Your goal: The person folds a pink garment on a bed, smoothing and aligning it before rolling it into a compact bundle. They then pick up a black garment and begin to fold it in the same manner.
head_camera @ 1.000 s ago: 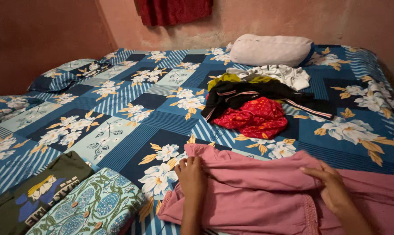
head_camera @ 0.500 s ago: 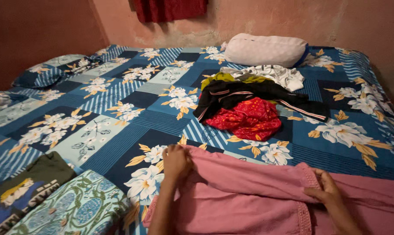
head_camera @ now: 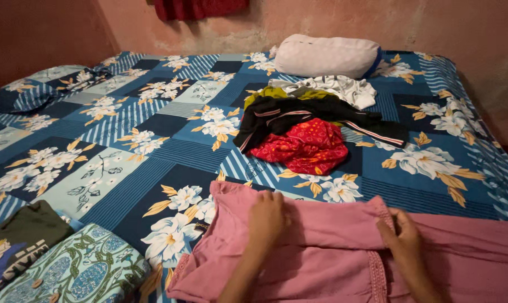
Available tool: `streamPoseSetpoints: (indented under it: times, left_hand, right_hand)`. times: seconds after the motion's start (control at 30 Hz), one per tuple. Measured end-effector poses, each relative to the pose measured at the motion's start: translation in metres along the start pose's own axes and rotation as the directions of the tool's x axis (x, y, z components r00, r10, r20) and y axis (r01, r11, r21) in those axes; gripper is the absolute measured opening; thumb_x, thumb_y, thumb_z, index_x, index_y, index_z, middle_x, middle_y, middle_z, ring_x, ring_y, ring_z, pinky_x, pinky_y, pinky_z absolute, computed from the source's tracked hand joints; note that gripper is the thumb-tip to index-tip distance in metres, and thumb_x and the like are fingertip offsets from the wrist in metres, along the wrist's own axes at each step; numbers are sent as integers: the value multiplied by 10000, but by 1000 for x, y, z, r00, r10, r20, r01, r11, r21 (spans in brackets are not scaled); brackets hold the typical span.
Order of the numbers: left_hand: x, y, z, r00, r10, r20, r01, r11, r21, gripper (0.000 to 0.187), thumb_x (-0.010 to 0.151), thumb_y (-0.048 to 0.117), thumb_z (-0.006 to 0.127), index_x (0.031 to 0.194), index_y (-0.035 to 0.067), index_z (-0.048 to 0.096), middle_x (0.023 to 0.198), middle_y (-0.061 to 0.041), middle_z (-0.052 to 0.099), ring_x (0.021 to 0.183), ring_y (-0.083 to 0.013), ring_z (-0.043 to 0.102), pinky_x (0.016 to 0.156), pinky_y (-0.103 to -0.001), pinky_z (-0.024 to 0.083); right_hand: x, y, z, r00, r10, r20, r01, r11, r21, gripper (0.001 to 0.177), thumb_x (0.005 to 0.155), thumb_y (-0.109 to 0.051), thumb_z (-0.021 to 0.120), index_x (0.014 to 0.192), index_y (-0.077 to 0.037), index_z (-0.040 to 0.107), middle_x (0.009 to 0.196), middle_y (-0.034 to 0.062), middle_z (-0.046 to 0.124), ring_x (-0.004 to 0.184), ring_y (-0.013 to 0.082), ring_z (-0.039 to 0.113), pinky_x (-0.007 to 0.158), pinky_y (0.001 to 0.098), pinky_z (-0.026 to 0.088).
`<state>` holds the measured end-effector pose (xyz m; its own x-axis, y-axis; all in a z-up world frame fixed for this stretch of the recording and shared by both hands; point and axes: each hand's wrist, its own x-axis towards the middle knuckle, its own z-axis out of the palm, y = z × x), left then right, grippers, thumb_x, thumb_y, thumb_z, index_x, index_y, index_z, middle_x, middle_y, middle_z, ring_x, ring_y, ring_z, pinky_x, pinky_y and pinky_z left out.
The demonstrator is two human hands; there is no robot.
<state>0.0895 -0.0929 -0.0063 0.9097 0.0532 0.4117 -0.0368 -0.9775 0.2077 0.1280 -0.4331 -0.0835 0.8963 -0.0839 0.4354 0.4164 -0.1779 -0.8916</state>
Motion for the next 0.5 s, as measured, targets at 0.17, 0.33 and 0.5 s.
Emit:
streamPoseSetpoints:
  times: [0.17, 0.33, 0.5]
  left_hand:
    - [-40, 17, -17, 999, -4, 47, 8, 996, -89, 620, 917, 489, 628, 1330, 33, 546, 1443, -202, 493, 1384, -403, 405, 1169, -547, 300]
    - [-49, 15, -30, 990, -23, 136, 40, 992, -122, 884, 857, 648, 605, 1521, 101, 401, 1648, -214, 239, 1495, -438, 148, 1166, -646, 51]
    - [-50, 31, -13, 992, 124, 4, -122, 982, -144, 930, 897, 741, 515, 1553, 95, 381, 1640, -227, 270, 1508, -467, 194, 1168, -670, 61]
  right_hand:
    - [-6, -15, -3, 997, -43, -70, 23, 963, -268, 414, 866, -257, 740, 1200, -32, 645, 1056, 109, 737, 934, 180, 688, 827, 329, 534]
    - [-5, -50, -3, 998, 48, -33, -57, 731, -680, 665, 729, -339, 832, 1319, -121, 615, 1192, 159, 711, 1026, 347, 711, 854, 435, 564]
    - [-19, -88, 16, 897, -434, 80, 273, 404, -873, 750, 673, -467, 771, 1310, -106, 609, 1299, 190, 617, 1145, 367, 622, 909, 491, 525]
